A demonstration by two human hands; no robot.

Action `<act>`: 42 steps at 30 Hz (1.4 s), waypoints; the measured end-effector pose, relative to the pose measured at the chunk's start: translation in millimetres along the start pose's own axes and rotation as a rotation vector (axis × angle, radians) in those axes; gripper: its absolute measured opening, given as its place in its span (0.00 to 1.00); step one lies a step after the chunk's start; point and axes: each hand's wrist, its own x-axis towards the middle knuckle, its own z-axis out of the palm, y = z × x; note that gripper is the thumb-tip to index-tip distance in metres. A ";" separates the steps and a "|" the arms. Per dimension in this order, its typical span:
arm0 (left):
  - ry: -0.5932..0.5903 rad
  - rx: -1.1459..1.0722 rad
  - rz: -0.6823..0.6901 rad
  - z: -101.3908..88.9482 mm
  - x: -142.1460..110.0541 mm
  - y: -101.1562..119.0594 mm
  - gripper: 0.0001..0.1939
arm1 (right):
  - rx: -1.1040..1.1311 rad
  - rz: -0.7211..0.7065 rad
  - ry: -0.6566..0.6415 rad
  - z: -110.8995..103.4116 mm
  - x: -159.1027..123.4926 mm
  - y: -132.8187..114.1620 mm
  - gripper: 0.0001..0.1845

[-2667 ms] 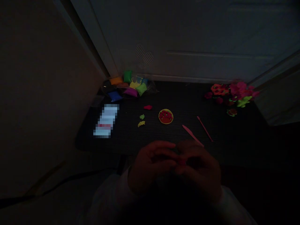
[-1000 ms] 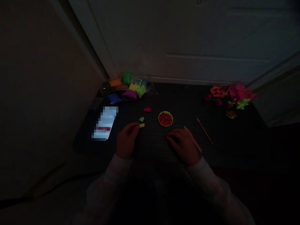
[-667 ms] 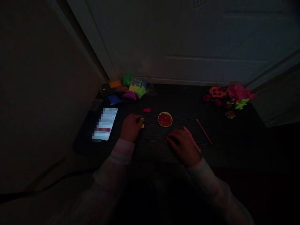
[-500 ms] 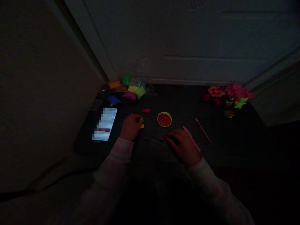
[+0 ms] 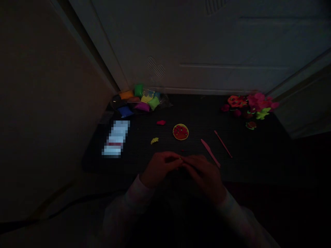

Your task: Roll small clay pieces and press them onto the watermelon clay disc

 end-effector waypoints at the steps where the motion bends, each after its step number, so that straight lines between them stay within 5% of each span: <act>1: -0.009 -0.025 -0.019 0.6 -0.3 -2.4 0.08 | 0.000 -0.008 -0.005 0.5 -0.7 -0.7 0.10; 13: -0.040 -0.316 -0.194 -0.5 -1.2 -13.6 0.07 | -0.074 -0.095 -0.070 -0.4 -0.8 -3.5 0.08; 18: -0.052 -0.292 -0.177 -0.6 -0.5 -16.3 0.05 | 0.047 0.051 -0.033 4.8 -0.4 -8.5 0.04; 23: 0.067 -0.002 -0.107 -6.8 1.5 -15.9 0.07 | 0.505 0.432 0.209 -10.5 4.9 -8.3 0.01; 28: 0.263 0.262 0.023 -15.6 6.0 -16.4 0.09 | 0.657 0.577 0.209 -17.9 4.4 2.9 0.09; 37: 0.344 0.889 0.514 -17.3 30.0 -17.3 0.10 | 0.064 0.405 0.025 -4.0 -8.2 35.5 0.09; 42: 0.523 0.961 0.530 -33.3 44.2 -7.0 0.10 | -0.011 0.324 0.004 -2.3 -8.6 40.2 0.08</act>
